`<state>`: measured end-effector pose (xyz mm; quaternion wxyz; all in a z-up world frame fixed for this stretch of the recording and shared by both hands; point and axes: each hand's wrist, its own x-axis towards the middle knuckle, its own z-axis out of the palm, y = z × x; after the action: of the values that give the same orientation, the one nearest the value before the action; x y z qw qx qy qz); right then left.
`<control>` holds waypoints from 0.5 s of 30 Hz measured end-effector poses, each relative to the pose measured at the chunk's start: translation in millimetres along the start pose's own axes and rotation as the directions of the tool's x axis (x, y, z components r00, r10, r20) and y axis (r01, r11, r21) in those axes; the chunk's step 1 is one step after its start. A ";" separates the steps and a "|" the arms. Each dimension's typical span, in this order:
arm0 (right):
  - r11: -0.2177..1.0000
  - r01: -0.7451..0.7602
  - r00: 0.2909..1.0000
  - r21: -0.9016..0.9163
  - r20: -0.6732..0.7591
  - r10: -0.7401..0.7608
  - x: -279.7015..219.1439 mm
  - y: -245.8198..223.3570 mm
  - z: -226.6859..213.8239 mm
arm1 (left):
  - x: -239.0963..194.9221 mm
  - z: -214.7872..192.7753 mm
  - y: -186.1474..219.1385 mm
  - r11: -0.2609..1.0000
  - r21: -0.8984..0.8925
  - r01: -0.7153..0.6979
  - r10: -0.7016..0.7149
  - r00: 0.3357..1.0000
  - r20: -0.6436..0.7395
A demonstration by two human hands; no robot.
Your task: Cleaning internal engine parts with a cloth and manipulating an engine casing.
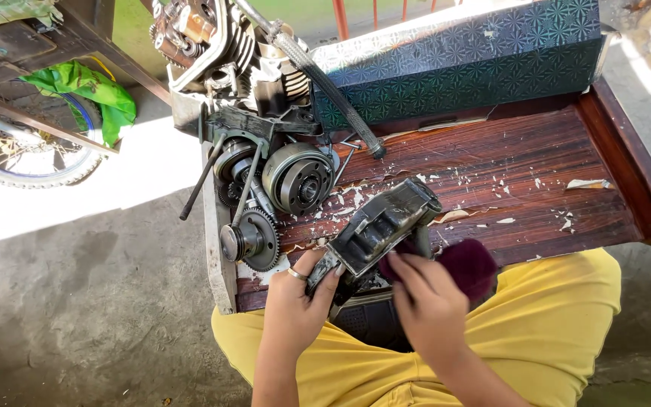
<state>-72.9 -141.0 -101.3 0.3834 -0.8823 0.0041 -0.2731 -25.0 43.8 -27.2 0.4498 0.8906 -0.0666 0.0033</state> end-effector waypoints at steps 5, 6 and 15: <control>0.993 -0.022 0.971 -0.117 0.232 0.049 -14.2 -7.9 18.9 | -0.7 -1.1 1.0 1.000 -0.010 -0.001 0.001 1.000 0.008; 0.992 -0.023 0.971 -0.123 0.235 0.052 -18.6 -5.6 21.5 | -1.5 -0.7 1.0 1.000 -0.016 0.002 -0.001 1.000 0.012; 0.984 0.038 0.938 -0.176 0.346 0.025 -16.5 5.2 34.8 | 1.4 2.2 3.2 0.999 -0.037 -0.009 0.009 1.000 -0.020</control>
<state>-69.0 -117.6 -132.2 0.2960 -0.9476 -0.0417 -0.1132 -24.2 39.9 -25.9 0.4668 0.8818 -0.0662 0.0130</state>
